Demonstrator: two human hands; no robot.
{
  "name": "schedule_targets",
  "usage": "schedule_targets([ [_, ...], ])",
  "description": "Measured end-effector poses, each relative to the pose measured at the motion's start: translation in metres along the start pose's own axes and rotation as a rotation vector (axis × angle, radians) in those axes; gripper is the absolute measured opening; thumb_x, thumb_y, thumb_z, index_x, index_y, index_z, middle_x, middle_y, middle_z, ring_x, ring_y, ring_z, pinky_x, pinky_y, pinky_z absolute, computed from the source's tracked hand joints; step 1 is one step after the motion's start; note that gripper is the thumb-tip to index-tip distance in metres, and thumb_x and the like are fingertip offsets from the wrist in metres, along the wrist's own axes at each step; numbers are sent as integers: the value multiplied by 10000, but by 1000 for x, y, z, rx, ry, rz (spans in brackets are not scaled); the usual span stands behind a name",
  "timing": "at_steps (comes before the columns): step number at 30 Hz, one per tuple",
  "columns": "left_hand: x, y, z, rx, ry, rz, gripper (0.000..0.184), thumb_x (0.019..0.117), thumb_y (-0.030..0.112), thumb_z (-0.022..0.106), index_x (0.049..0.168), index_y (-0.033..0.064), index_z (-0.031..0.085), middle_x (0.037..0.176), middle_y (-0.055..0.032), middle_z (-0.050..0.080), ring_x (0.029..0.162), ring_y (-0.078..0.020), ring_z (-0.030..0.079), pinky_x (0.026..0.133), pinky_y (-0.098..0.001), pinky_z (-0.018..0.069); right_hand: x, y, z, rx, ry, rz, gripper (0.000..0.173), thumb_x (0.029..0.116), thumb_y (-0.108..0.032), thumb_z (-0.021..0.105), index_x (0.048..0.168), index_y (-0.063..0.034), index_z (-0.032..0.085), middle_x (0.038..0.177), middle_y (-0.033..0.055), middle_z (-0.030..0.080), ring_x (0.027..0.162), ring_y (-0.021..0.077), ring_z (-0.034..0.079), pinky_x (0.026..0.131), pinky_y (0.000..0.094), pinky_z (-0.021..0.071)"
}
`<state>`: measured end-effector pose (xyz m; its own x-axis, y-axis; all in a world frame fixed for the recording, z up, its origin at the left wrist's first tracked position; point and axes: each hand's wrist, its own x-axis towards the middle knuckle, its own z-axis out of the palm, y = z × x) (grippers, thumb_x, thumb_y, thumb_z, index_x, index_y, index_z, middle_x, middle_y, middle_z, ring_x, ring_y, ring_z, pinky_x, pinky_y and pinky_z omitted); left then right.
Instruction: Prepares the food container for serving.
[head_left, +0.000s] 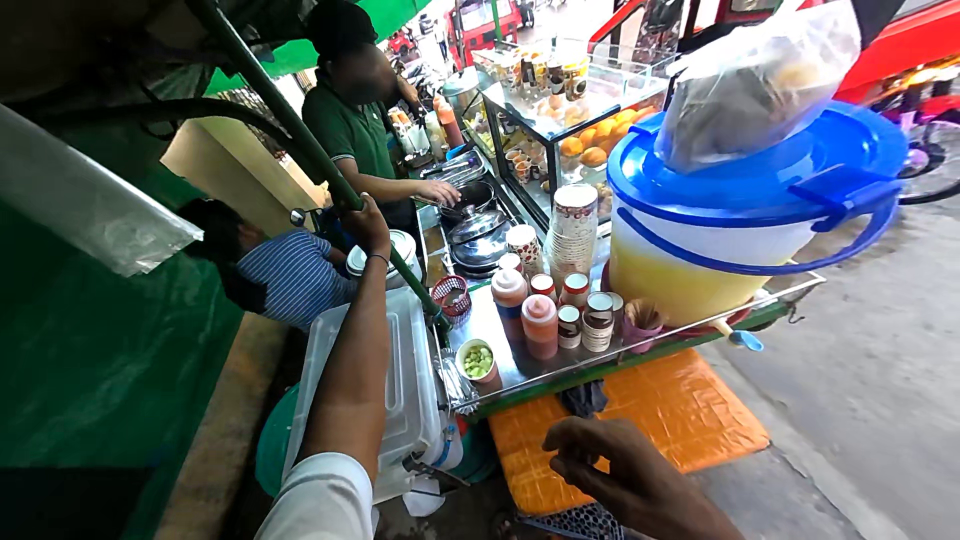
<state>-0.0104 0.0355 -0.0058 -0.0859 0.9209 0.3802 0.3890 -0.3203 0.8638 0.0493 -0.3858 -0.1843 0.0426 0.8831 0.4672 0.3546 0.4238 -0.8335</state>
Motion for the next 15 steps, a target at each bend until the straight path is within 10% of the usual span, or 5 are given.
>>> schedule_targets([
  [4, -33, 23, -18, 27, 30, 94, 351, 1081, 160, 499, 1291, -112, 573, 1192, -258, 643, 1116, -289, 614, 1019, -377, 445, -5, 0, 1, -19, 1, 21, 197, 1030, -194, 610, 1149, -57, 684, 816, 26, 690, 668, 62, 644, 621, 228, 568],
  [6, -6, -32, 26, 59, 535, 590, 364, 1031, 233, 533, 975, -103, 660, 775, -181, 645, 672, -194, 636, 661, -240, 512, -9, -1, 1, -33, -5, 46, 198, 1031, -198, 609, 1150, -61, 688, 829, 22, 695, 687, 65, 652, 640, 237, 574],
  [9, -27, 26, -21, -4, -100, -31, 374, 1096, 174, 471, 1354, -91, 526, 1195, -248, 631, 1030, -279, 635, 964, -398, 486, -15, -2, 3, -33, 8, 74, 194, 1030, -197, 607, 1137, -58, 691, 820, 20, 692, 683, 60, 648, 638, 231, 567],
  [13, 41, -61, 34, -218, 62, 226, 325, 1050, 297, 553, 1135, -18, 552, 709, -85, 568, 495, -163, 580, 504, -335, 562, -27, 3, 6, -26, 20, 110, 201, 1039, -220, 599, 1146, -77, 692, 809, 10, 685, 660, 59, 639, 606, 230, 563],
  [15, 48, -68, 33, -255, -37, 197, 338, 1060, 337, 544, 1139, 8, 532, 663, -43, 548, 479, -152, 577, 514, -346, 574, -34, 5, 6, -36, 22, 127, 204, 1043, -230, 591, 1147, -87, 692, 815, 6, 684, 663, 57, 638, 608, 229, 562],
])
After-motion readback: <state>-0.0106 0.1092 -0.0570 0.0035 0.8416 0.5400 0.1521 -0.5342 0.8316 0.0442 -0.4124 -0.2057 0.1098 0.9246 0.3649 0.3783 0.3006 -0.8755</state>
